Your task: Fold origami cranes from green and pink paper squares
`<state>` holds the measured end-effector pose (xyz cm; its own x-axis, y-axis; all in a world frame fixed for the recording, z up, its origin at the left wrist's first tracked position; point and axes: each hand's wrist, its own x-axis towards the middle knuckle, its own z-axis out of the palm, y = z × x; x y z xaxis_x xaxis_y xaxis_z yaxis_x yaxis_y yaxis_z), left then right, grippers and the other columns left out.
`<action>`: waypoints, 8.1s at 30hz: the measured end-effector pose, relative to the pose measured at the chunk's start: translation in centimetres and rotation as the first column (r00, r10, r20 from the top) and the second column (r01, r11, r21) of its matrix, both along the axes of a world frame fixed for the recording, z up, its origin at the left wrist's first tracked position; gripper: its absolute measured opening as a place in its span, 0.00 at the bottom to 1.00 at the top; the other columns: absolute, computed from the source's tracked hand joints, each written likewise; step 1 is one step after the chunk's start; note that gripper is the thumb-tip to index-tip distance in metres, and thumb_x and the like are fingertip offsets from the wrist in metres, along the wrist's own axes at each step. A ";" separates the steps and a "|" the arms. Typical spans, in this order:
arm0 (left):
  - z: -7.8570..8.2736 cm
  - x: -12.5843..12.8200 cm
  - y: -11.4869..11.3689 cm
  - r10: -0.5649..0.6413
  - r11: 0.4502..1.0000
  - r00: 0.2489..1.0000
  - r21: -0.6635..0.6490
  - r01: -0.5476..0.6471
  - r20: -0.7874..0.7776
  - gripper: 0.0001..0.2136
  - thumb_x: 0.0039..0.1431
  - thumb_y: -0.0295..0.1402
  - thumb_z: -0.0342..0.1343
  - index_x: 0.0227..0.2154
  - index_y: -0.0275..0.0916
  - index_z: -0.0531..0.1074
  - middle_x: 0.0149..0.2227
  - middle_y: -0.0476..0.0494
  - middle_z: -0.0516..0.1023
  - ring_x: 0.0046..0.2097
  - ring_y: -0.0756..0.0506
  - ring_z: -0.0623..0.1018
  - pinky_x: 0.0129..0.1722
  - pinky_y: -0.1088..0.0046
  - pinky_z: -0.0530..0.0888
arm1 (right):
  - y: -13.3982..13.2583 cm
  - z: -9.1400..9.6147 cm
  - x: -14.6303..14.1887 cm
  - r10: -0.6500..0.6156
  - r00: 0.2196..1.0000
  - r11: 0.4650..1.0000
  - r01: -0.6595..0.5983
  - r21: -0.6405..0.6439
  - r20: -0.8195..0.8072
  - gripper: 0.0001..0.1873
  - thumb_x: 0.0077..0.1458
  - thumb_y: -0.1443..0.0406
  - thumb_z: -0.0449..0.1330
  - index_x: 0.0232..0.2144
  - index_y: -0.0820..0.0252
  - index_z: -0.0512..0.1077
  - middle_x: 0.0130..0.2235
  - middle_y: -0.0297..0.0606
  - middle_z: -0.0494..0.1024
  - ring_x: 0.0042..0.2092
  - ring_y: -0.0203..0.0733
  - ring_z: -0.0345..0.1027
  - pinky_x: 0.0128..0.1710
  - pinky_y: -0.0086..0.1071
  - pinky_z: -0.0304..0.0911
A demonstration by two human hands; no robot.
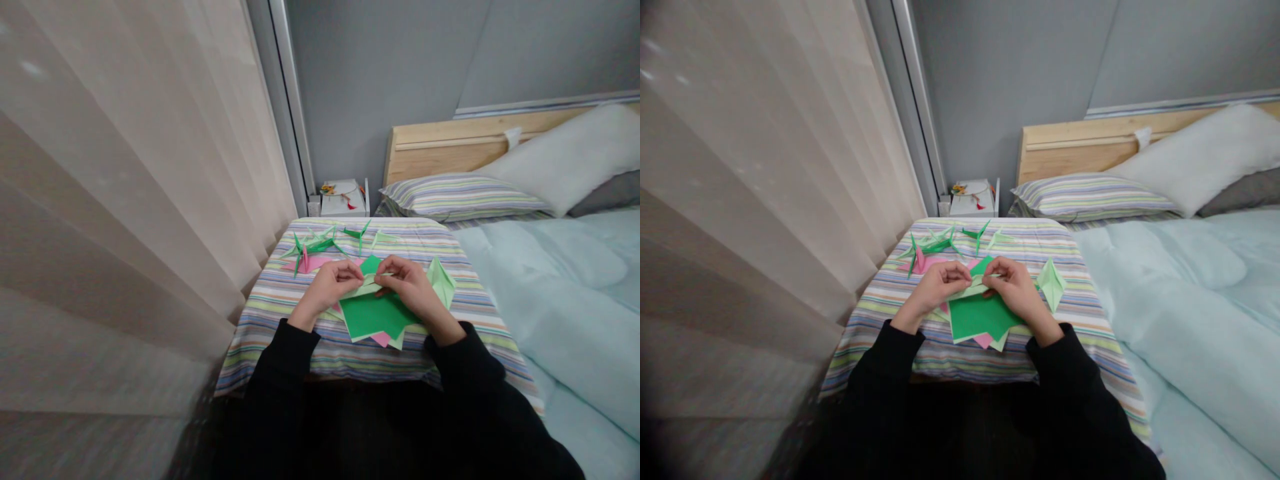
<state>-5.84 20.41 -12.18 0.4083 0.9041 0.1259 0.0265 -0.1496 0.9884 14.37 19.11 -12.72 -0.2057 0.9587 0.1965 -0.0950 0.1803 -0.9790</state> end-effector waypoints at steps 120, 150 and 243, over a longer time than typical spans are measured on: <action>1.8 2.7 -0.4 0.230 0.971 0.965 0.030 -0.236 0.125 0.18 0.47 0.46 0.70 0.26 0.34 0.76 0.24 0.50 0.74 0.28 0.50 0.71 0.29 0.73 0.67 | -0.3 0.0 -0.7 -0.171 0.980 0.940 0.129 0.316 0.106 0.09 0.58 0.58 0.63 0.30 0.57 0.74 0.36 0.38 0.79 0.40 0.44 0.72 0.41 0.36 0.65; 6.5 2.9 9.8 0.167 0.933 0.981 0.307 -0.190 0.097 0.12 0.53 0.40 0.67 0.30 0.36 0.76 0.30 0.47 0.76 0.32 0.49 0.72 0.34 0.73 0.69 | 8.2 6.6 0.1 -0.312 0.925 0.884 0.199 0.424 0.215 0.10 0.60 0.59 0.61 0.31 0.58 0.74 0.38 0.41 0.79 0.41 0.45 0.72 0.36 0.34 0.67; 4.8 1.6 9.7 0.057 0.993 0.988 -0.113 -0.041 0.142 0.13 0.41 0.34 0.74 0.28 0.34 0.79 0.27 0.47 0.80 0.28 0.51 0.76 0.33 0.73 0.72 | 8.4 3.8 -1.2 -0.123 0.965 0.983 0.087 -0.161 -0.232 0.15 0.41 0.57 0.77 0.25 0.61 0.80 0.26 0.35 0.81 0.28 0.37 0.75 0.29 0.32 0.77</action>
